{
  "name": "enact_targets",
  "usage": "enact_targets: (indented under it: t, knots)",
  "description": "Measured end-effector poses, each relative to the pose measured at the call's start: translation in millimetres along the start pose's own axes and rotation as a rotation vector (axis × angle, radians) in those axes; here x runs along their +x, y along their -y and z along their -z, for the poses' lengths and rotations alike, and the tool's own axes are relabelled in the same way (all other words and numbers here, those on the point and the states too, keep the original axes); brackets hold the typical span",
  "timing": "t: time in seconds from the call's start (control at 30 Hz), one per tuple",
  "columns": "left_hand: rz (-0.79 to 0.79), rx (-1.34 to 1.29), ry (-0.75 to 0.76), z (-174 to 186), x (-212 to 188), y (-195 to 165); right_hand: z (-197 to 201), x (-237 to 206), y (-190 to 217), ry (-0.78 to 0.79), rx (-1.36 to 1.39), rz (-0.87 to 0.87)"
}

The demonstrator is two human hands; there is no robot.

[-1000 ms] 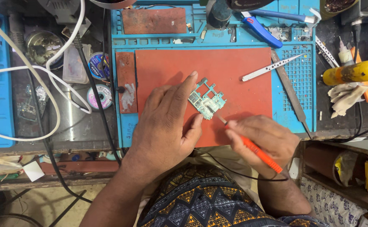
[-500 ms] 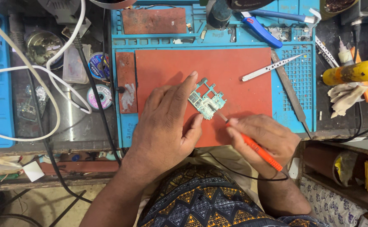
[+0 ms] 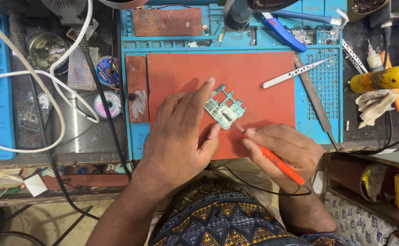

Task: The person picks up a phone from their lap and places it aside, then works on a green phone motherboard laid on a red mat. Holding the board steady with one hand, they use a soldering iron with the other hand to solder points on the board, repositioning the board and continuing to solder different areas throughout the clip.

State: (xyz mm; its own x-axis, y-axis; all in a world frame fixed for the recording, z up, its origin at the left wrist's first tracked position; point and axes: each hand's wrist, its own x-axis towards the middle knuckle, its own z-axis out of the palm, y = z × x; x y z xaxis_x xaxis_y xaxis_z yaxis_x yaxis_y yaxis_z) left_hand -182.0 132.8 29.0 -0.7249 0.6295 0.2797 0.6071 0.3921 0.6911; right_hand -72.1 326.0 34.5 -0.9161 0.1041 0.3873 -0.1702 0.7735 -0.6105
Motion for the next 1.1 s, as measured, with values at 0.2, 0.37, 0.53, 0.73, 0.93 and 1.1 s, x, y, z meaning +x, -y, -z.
enact_targets:
  t: [0.2,0.37,0.53,0.73,0.93,1.1]
  knots:
    - [-0.003,0.001,-0.002,0.2,0.0,0.0,-1.1,-0.5,0.0,-0.011,0.008,-0.012]
    - [0.013,0.000,0.007,0.0,-0.6,0.0,-1.8,-0.3,0.8,-0.030,0.031,-0.072]
    - [-0.001,0.006,0.002,-0.1,-0.2,1.1,-0.3,0.8,3.3,-0.031,0.044,-0.091]
    - [0.018,0.001,0.023,0.0,0.2,0.9,-0.9,1.9,3.3,-0.006,0.013,-0.074]
    - [0.019,-0.003,0.015,0.0,-0.3,0.8,-1.0,1.6,2.1,0.010,0.037,-0.052]
    - [0.021,-0.004,0.018,-0.3,-0.5,0.9,-1.0,1.2,2.9,0.009,0.027,-0.054]
